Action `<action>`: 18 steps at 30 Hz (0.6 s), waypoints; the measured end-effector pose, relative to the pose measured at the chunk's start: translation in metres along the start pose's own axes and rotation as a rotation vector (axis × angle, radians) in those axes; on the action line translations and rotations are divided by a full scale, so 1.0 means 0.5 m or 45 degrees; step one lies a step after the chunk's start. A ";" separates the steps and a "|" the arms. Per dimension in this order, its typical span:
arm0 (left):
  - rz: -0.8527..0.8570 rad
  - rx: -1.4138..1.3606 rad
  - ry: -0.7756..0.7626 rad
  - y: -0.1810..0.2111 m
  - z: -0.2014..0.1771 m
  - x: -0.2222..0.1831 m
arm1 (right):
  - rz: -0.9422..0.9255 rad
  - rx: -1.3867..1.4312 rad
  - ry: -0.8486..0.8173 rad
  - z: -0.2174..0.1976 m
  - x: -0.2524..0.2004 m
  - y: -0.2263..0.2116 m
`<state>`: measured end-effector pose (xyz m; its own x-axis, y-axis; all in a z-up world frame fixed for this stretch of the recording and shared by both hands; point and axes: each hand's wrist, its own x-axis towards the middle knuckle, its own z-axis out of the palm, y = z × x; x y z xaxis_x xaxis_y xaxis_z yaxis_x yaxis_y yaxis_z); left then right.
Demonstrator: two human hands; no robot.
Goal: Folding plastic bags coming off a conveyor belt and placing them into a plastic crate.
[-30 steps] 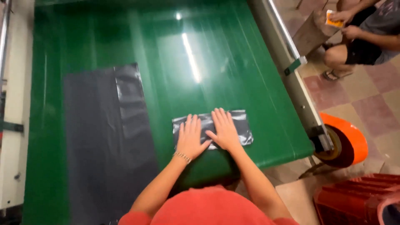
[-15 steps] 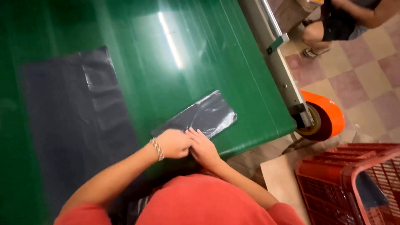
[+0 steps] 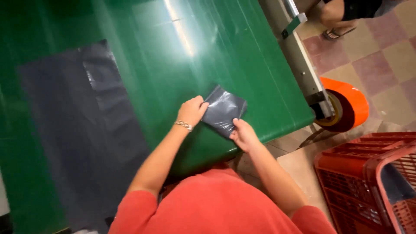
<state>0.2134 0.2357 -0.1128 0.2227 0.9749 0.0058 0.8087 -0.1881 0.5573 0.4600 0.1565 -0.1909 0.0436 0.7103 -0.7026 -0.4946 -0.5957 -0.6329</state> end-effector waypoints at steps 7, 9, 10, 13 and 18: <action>-0.002 0.176 0.499 0.018 -0.049 -0.168 | -0.606 -0.630 0.011 0.073 -0.234 -0.078; 0.190 0.223 0.582 0.001 -0.082 -0.287 | -0.762 -0.725 -0.079 0.119 -0.273 -0.030; 0.156 0.235 0.589 -0.013 -0.119 -0.352 | -0.746 -0.738 -0.110 0.165 -0.286 0.001; 0.217 0.370 0.338 -0.048 -0.199 -0.536 | -1.073 -1.333 -0.590 0.282 -0.332 0.090; 0.008 0.915 0.098 -0.191 -0.229 -0.731 | -1.833 -2.326 -1.235 0.418 -0.395 0.189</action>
<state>-0.0076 -0.0890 -0.0730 0.2108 0.9742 0.0806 0.9716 -0.1998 -0.1264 0.2233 0.0384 -0.0440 -0.9259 0.3617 0.1090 0.3262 0.9111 -0.2520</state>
